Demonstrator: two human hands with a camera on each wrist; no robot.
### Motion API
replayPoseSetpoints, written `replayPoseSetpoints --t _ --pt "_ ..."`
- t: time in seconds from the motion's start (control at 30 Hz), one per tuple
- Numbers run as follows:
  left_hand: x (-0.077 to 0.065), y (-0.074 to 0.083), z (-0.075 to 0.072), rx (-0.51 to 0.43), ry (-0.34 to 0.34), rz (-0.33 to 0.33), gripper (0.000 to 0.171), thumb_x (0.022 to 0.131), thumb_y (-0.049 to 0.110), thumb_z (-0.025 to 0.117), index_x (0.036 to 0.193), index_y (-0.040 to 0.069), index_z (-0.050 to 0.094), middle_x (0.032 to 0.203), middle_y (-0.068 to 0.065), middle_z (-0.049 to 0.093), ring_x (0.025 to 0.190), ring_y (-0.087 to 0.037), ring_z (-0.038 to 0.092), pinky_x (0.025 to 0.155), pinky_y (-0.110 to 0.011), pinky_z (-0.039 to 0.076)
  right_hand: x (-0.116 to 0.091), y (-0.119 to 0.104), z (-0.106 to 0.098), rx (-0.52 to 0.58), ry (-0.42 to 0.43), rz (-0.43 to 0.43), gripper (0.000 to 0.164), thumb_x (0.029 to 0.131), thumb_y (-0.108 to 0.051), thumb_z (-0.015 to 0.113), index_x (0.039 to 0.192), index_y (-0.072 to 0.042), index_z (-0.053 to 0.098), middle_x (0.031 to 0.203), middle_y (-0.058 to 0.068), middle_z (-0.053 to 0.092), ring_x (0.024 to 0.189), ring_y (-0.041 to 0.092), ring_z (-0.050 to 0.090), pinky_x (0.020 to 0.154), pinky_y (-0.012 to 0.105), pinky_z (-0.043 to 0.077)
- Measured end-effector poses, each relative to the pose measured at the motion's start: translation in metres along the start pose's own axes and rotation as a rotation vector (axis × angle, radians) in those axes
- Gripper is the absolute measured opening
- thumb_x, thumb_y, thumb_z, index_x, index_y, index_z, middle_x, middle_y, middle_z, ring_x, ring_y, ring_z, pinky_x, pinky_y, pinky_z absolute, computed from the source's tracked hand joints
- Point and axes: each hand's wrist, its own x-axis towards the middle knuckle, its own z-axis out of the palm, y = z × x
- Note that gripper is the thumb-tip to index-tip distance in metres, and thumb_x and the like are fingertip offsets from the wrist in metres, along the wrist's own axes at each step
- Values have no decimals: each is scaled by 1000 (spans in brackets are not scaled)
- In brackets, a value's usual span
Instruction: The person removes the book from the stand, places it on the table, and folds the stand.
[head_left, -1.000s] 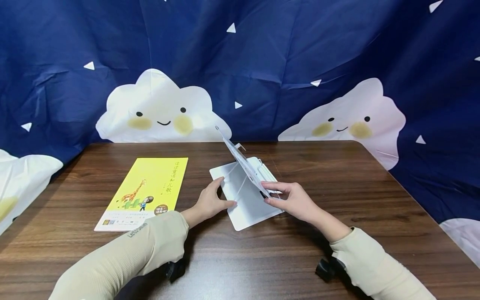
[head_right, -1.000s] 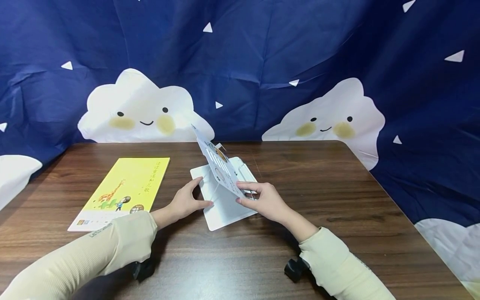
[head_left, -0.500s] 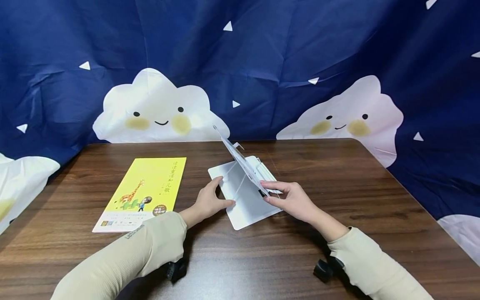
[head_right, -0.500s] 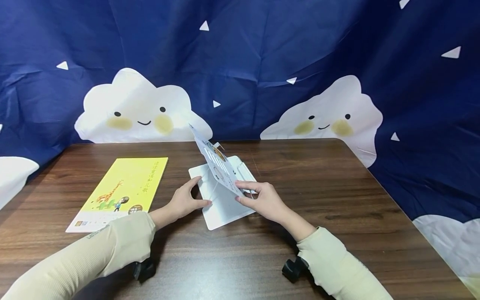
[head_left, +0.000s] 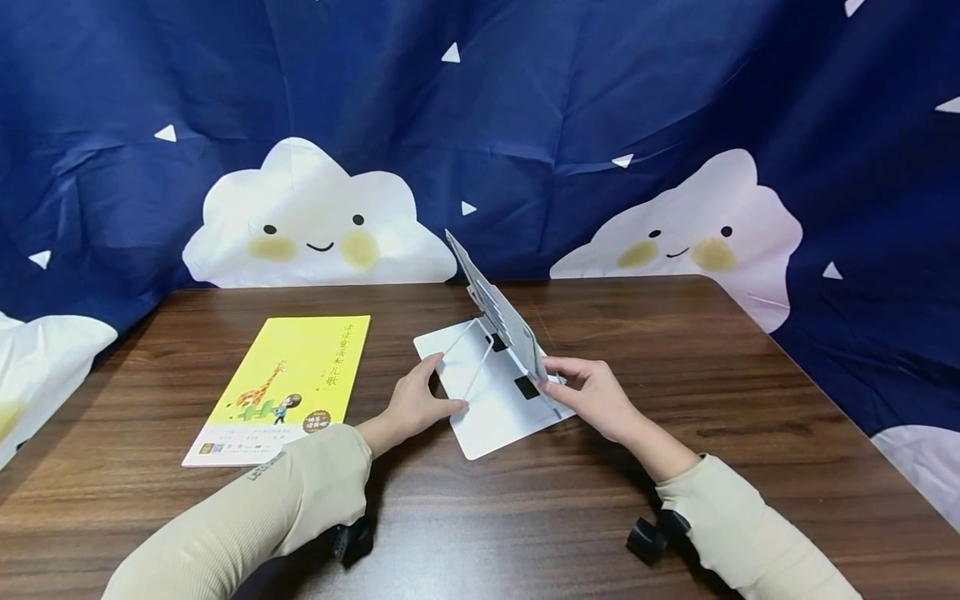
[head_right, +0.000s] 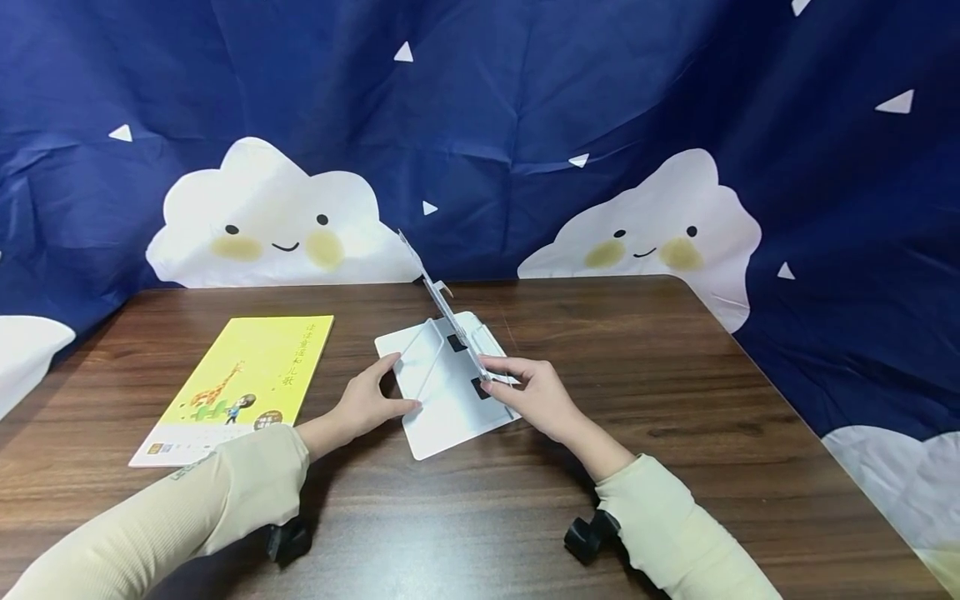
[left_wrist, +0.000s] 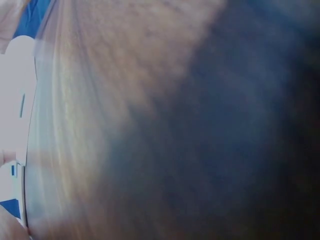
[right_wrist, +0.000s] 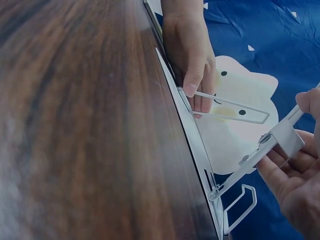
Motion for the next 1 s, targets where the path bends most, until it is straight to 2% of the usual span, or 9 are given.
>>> replayPoseSetpoints --t 0.3,0.53,0.8,1.0 --pt "1 2 0 4 -5 5 77 66 23 73 127 -4 35 126 -19 40 114 -31 37 91 -38 32 0 4 -4 77 54 29 26 77 5 58 100 15 56 95 27 57 77 11 56 64 21 45" --pt "0 2 0 27 -20 21 76 67 23 73 127 -6 35 127 -20 39 115 -31 35 92 -37 31 0 6 -6 161 63 43 27 78 5 55 101 18 53 91 20 60 76 9 55 63 22 46" --pt "0 4 0 37 -38 15 76 68 23 72 127 -7 34 128 -21 37 116 -31 34 93 -38 30 -1 5 -7 183 60 65 28 78 5 54 102 19 52 92 22 59 76 9 55 63 23 47" --pt "0 7 2 39 -46 -2 76 69 23 71 128 -7 33 129 -19 35 118 -29 32 94 -37 28 -1 5 -8 182 56 66 27 79 4 54 102 19 52 90 14 61 76 9 55 63 23 47"
